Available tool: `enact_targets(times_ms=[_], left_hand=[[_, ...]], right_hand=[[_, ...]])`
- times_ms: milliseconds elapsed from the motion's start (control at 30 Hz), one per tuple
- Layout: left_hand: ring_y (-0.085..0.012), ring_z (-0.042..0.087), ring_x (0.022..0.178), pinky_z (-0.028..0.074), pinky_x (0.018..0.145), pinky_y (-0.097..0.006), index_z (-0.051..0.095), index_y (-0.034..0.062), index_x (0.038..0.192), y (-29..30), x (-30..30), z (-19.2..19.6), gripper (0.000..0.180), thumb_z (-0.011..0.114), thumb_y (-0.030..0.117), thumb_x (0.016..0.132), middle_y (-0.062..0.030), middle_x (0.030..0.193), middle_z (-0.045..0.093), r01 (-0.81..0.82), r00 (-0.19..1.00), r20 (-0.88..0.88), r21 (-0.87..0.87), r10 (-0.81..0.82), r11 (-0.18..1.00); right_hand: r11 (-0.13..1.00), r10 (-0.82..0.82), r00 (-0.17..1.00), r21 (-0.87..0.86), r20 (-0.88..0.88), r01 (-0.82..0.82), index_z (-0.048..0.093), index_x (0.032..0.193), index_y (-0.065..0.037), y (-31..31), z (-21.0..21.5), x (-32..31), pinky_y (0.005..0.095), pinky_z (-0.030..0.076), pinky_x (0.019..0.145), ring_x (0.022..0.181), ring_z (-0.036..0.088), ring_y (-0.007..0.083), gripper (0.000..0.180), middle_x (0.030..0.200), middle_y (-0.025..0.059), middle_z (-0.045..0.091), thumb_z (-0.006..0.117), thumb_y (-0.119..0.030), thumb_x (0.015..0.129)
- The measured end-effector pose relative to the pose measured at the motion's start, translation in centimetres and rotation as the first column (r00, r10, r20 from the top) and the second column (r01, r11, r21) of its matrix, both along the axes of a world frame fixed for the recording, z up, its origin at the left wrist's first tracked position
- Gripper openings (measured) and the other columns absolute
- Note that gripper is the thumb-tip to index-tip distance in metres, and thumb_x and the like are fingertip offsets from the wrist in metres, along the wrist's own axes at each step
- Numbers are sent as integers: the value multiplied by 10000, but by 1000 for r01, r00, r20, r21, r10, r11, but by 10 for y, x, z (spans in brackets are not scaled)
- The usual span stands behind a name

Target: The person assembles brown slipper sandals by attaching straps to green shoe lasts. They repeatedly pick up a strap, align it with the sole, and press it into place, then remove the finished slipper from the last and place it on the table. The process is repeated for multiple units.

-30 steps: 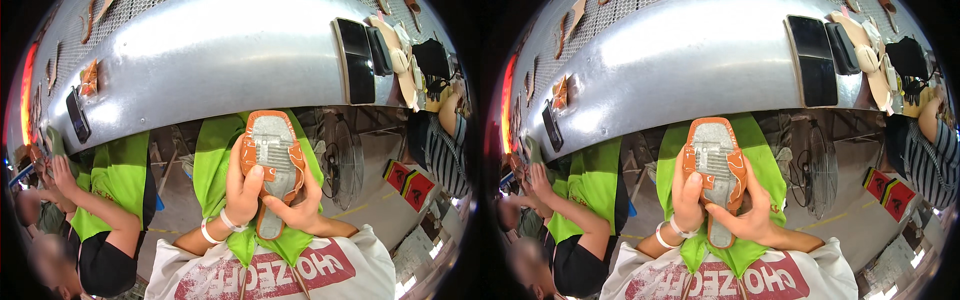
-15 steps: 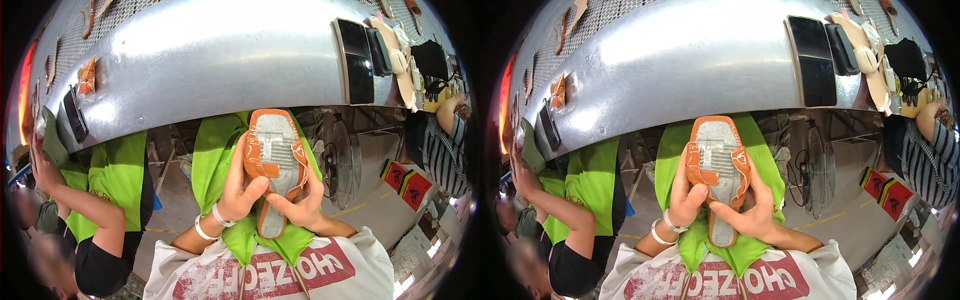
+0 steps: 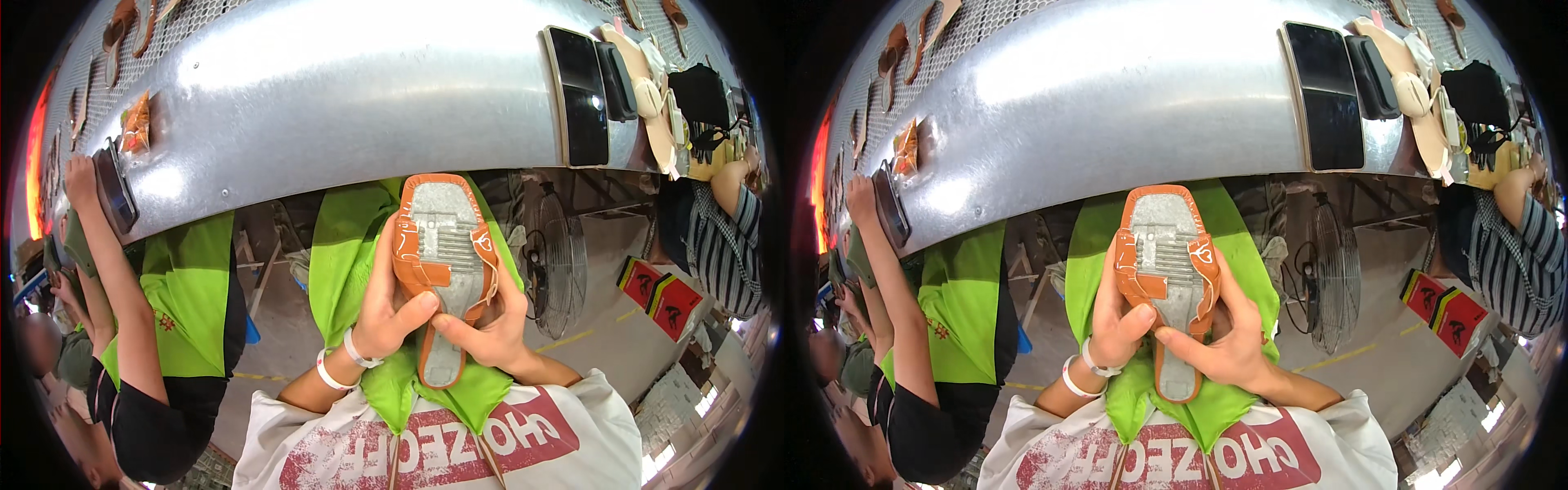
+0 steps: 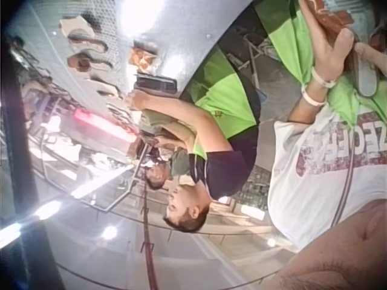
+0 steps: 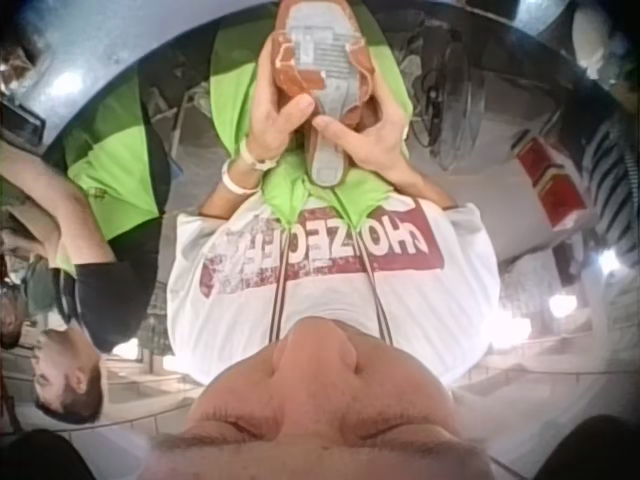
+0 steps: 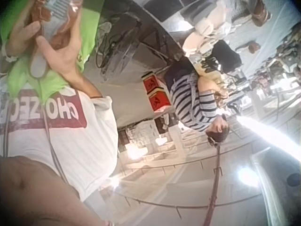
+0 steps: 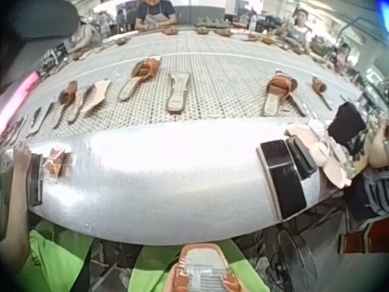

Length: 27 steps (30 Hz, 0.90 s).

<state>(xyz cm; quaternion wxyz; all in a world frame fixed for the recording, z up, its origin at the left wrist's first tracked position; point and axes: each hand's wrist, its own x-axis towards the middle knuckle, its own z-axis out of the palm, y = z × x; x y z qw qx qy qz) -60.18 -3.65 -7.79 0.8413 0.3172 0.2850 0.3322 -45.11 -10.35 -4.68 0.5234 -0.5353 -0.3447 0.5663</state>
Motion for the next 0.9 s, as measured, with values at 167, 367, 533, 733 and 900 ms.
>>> enact_targets(times_ms=[167, 367, 533, 733, 900], left_hand=[[-246, 324, 1388, 283, 1135, -399, 4, -31, 1524, -4, 3, 0, 910, 619, 146, 876, -169, 1513, 269, -65, 998, -14, -9, 64, 998], [-255, 299, 1408, 274, 1142, -402, 1, -32, 1525, 0, -2, -1, 990, 687, 94, 822, -166, 1528, 246, 21, 1000, -21, 84, -19, 996], [-255, 273, 1424, 266, 1146, -404, -29, -26, 1527, -3, -2, -11, 1082, 742, 51, 772, -160, 1547, 213, 29, 1000, -2, 109, -29, 994], [-256, 255, 1434, 251, 1152, -407, -68, -20, 1526, -3, 0, -12, 1147, 770, 72, 748, -160, 1562, 186, 29, 998, 51, 123, -36, 992], [-256, 234, 1444, 227, 1159, -406, -77, -23, 1524, -2, 0, -13, 1163, 776, 88, 741, -164, 1566, 177, 72, 996, 43, 163, -80, 984]], right_hand=[[1000, 28, 999, 2, 30, -28, 157, 1480, 123, 0, -1, -1, 353, 429, 1041, 1273, 493, 244, 920, 1400, 210, 443, 741, 25, 776], [999, 51, 998, -1, 36, -51, 133, 1487, 118, -2, 0, 5, 352, 418, 1046, 1279, 486, 239, 943, 1411, 207, 430, 740, 23, 772], [997, 79, 996, 7, 37, -80, 115, 1494, 113, -4, -2, 8, 356, 398, 1059, 1293, 470, 240, 968, 1422, 204, 418, 739, 33, 759], [1000, -18, 980, 11, -200, 20, 151, 1501, 75, -10, -8, 13, 388, 313, 1119, 1377, 365, 261, 896, 1467, 188, 369, 701, -184, 843], [971, -198, 878, -208, -435, 116, 234, 1489, 18, 9, -6, 10, 374, 331, 1107, 1379, 355, 220, 722, 1489, 133, 365, 394, -487, 999]])
